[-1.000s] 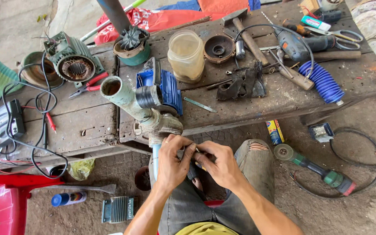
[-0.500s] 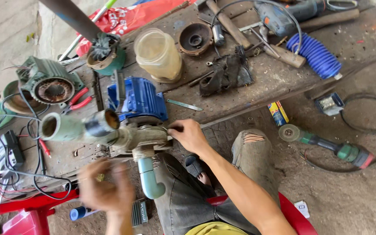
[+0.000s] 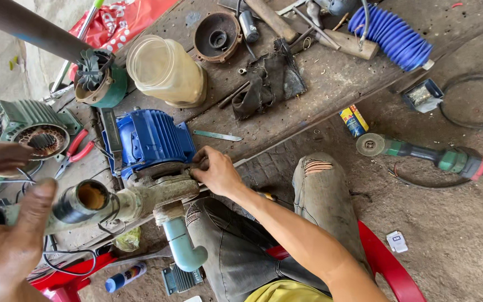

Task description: The person works on a blue electric motor attached to a vertical pipe assembly on a wooden workbench. They use their hands to tighten bolts on the motor casing and adjust the pipe connection. At 00:25, the person removes their sandals and continues working barefoot, eventually using a cloth to wipe the pipe assembly.

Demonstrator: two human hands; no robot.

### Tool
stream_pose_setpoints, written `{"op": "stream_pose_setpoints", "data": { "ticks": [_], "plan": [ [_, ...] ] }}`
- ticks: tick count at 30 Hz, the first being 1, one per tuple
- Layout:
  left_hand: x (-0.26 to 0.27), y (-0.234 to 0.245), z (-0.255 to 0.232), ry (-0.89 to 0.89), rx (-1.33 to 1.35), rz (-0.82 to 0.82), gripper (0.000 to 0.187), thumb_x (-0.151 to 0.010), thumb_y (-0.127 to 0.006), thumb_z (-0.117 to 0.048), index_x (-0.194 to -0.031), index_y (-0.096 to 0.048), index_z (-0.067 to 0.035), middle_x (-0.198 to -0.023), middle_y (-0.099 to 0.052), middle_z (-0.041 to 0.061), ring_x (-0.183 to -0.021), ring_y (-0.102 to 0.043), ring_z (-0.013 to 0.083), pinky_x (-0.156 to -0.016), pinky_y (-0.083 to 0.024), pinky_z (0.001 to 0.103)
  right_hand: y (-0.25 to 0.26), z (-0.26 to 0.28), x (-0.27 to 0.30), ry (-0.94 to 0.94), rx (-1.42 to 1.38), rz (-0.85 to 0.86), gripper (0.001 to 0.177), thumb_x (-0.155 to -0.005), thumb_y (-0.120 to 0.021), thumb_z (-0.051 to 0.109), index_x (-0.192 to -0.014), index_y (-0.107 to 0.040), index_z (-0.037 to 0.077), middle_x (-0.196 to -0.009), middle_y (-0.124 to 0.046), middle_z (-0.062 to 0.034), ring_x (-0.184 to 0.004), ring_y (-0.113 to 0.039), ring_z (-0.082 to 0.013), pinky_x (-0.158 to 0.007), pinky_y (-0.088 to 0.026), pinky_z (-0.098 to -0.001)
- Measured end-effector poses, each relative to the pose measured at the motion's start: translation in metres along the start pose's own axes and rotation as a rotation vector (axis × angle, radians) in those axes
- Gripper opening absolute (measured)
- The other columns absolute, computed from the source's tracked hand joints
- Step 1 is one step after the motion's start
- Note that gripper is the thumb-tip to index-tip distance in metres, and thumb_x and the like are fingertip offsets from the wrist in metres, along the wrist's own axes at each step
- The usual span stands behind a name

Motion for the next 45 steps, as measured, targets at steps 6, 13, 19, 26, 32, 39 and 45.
{"op": "stream_pose_setpoints", "data": {
  "ticks": [6, 13, 19, 26, 32, 39, 45],
  "plan": [
    [0.015, 0.003, 0.023, 0.159, -0.068, 0.117, 0.049, -0.114, -0.069, -0.017, -0.150, -0.065, 0.016, -0.140, -0.069, 0.031, -0.131, -0.067, 0.0445, -0.116, -0.053, 0.054, -0.006, -0.017, 0.000, 0.092, -0.146, -0.061, 0.028, -0.098, -0.087, 0.014, -0.119, -0.068, 0.015, -0.103, -0.083, -0.0025, -0.089, -0.081, -0.0156, -0.080, -0.068, -0.0318],
    [0.025, -0.005, 0.038, 0.211, -0.020, 0.079, 0.055, -0.115, -0.064, -0.018, -0.155, -0.060, 0.019, -0.147, -0.069, 0.035, -0.135, -0.067, 0.0463, -0.119, -0.052, 0.055, -0.016, -0.013, 0.004, 0.122, -0.230, -0.154, 0.030, -0.096, -0.088, 0.019, -0.118, -0.068, 0.012, -0.107, -0.083, -0.0050, -0.091, -0.079, -0.0171, -0.080, -0.068, -0.0293],
    [0.024, -0.003, 0.016, 0.253, -0.007, 0.037, 0.041, -0.114, -0.068, -0.007, -0.148, -0.066, 0.015, -0.147, -0.069, 0.028, -0.138, -0.065, 0.0397, -0.126, -0.049, 0.049, -0.020, -0.019, 0.001, 0.176, -0.246, -0.156, 0.037, -0.098, -0.087, 0.016, -0.126, -0.063, 0.009, -0.106, -0.084, -0.0091, -0.089, -0.082, -0.0186, -0.078, -0.069, -0.0293],
    [0.028, -0.003, 0.014, 0.315, 0.032, 0.029, 0.040, -0.111, -0.068, -0.005, -0.146, -0.065, 0.014, -0.147, -0.069, 0.026, -0.144, -0.063, 0.0375, -0.132, -0.046, 0.046, -0.018, -0.020, 0.008, 0.304, -0.202, -0.139, 0.032, -0.105, -0.077, 0.012, -0.129, -0.056, 0.006, -0.107, -0.086, -0.0136, -0.091, -0.087, -0.0247, -0.075, -0.074, -0.0345],
    [0.026, -0.006, 0.016, 0.435, 0.109, 0.020, 0.033, -0.116, -0.066, 0.000, -0.145, -0.060, 0.013, -0.135, -0.073, 0.026, -0.119, -0.074, 0.0335, -0.114, -0.056, 0.041, -0.020, -0.017, 0.011, 0.308, -0.191, -0.185, 0.031, -0.104, -0.078, 0.012, -0.127, -0.058, 0.007, -0.103, -0.084, -0.0100, -0.092, -0.084, -0.0219, -0.077, -0.072, -0.0326],
    [0.028, -0.003, 0.017, 0.413, 0.136, 0.010, 0.036, -0.117, -0.066, 0.003, -0.151, -0.056, 0.008, -0.125, -0.074, 0.027, -0.104, -0.079, 0.0337, -0.100, -0.062, 0.041, -0.016, -0.005, 0.014, 0.045, -0.270, -0.158, 0.045, -0.103, -0.080, 0.011, -0.141, -0.056, 0.014, -0.107, -0.087, -0.0085, -0.087, -0.083, -0.0197, -0.076, -0.068, -0.0325],
    [0.014, 0.002, 0.008, 0.288, 0.112, 0.059, 0.040, -0.108, -0.071, 0.009, -0.146, -0.059, 0.016, -0.120, -0.077, 0.028, -0.102, -0.080, 0.0336, -0.098, -0.064, 0.040, 0.001, 0.013, 0.003, -0.296, -0.309, -0.055, 0.068, -0.088, -0.092, 0.011, -0.147, -0.060, 0.017, -0.113, -0.088, -0.0099, -0.106, -0.085, -0.0224, -0.099, -0.066, -0.0412]
  ]
}}
Point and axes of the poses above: each hand's wrist, its own x-axis away from the middle knuckle, its own y-axis out of the back of the hand, z = x × y, the point moved 4 cm from there along -x, towards the middle knuckle
